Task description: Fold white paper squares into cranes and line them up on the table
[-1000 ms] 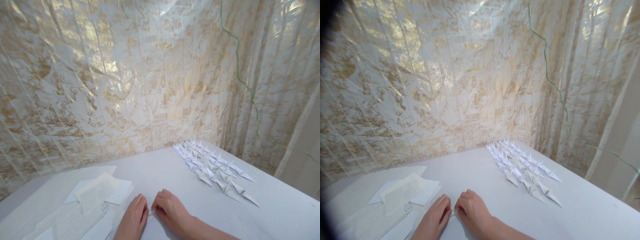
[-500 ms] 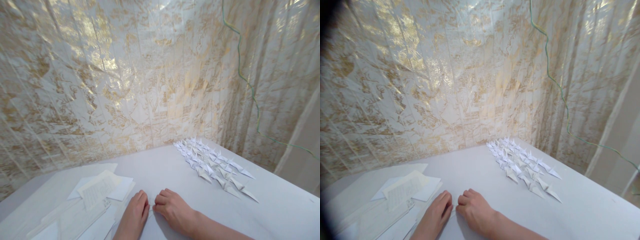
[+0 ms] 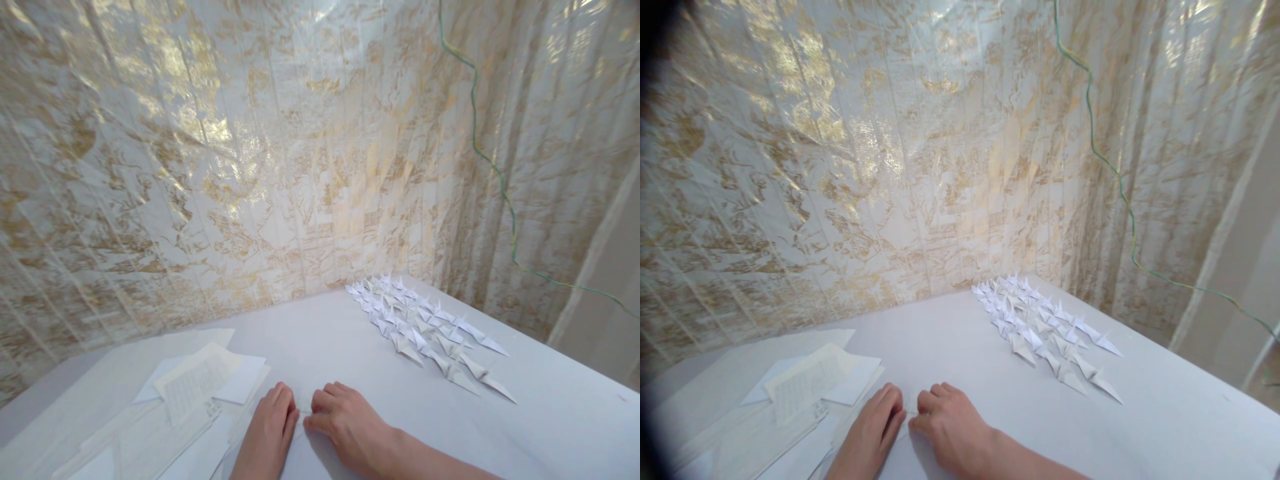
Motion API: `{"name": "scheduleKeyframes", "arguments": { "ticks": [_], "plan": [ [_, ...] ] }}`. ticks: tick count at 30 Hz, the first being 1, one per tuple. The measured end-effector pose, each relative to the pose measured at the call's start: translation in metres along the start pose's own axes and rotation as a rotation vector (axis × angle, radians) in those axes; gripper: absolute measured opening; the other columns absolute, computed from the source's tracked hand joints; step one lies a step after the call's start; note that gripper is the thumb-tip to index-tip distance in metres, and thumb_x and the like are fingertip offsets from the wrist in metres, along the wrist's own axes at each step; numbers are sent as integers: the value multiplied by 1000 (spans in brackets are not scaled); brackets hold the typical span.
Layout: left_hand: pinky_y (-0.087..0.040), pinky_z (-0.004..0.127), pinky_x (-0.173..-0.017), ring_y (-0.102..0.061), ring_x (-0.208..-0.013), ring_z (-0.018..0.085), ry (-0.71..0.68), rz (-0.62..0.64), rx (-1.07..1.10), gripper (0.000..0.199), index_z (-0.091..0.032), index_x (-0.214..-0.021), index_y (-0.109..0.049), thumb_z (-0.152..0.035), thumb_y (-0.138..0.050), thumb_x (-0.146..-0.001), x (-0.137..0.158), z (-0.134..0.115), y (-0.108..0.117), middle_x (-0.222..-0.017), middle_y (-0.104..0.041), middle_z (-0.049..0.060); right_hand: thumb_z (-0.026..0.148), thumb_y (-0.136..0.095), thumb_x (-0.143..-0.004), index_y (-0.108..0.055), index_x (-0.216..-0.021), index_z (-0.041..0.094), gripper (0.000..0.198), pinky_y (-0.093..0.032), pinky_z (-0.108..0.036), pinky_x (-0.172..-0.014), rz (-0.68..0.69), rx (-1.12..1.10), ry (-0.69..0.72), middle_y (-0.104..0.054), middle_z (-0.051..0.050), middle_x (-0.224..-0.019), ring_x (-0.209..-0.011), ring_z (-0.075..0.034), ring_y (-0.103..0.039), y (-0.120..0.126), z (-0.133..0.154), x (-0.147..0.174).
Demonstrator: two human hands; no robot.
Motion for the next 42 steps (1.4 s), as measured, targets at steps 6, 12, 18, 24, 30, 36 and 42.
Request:
{"name": "scheduleKeyframes", "arguments": {
  "ticks": [6, 12, 18, 24, 30, 36, 42],
  "plan": [
    [-45, 44, -81, -57, -84, 26, 2, -14, 25, 19, -25, -78, -42, -22, -31, -93, 2, 0, 2, -87, -59, 8, 11, -62, -84, -63, -104, 17, 21, -40, -30, -78, 6, -14, -40, -65, -5, -101, -88, -20, -55, -6, -2, -3],
    [-45, 43, -80, -57, -82, 26, 18, -29, 26, 18, -26, -77, -41, -22, -33, -92, 2, 0, 2, -85, -59, 7, 8, -62, -83, -66, -98, 18, 18, -43, -29, -79, 25, -44, -49, -67, -4, -101, -89, -19, -56, 0, 0, -2],
    [-43, 44, -78, -56, -82, 27, 24, -40, 30, 17, -26, -75, -41, -20, -35, -90, 1, -1, 3, -85, -58, 9, 8, -61, -85, -68, -95, 18, 16, -44, -27, -79, 49, -64, -26, -69, -3, -101, -87, -18, -58, 6, 1, 2],
    [-45, 39, -76, -57, -79, 24, 23, -53, 93, 11, -24, -80, -44, -19, -40, -89, 1, 3, 4, -82, -58, 5, 9, -63, -84, -67, -94, 17, 14, -44, -27, -78, 75, -45, -20, -68, -3, -103, -88, -19, -58, 3, 1, 3],
    [-47, 37, -82, -60, -86, 22, -25, -53, 157, 16, -22, -82, -53, -18, -40, -90, 2, 3, 4, -88, -61, 5, 18, -64, -86, -60, -116, 20, 31, -42, -32, -76, 13, 26, -16, -65, -6, -106, -90, -22, -54, -4, 6, 0],
    [-46, 39, -81, -60, -85, 24, -14, -50, 162, 16, -22, -81, -54, -19, -42, -89, 0, 3, 5, -87, -62, 6, 19, -65, -87, -66, -96, 17, 10, -40, -34, -74, 44, 65, -32, -65, -7, -99, -89, -23, -52, 2, 5, 1],
    [-43, 40, -80, -59, -84, 24, -8, -30, 136, 18, -23, -81, -55, -19, -41, -90, 1, 2, 6, -88, -63, 5, 11, -67, -80, -68, -87, 16, 9, -39, -34, -74, 81, 38, -72, -67, -7, -97, -90, -23, -53, 7, -4, 4]
  ]
}}
Point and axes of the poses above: each hand's wrist, its own x-axis away from the middle knuckle, its own y-axis out of the back of the hand, z = x × y, the point moved 6 cm from there along -x, towards the middle knuckle
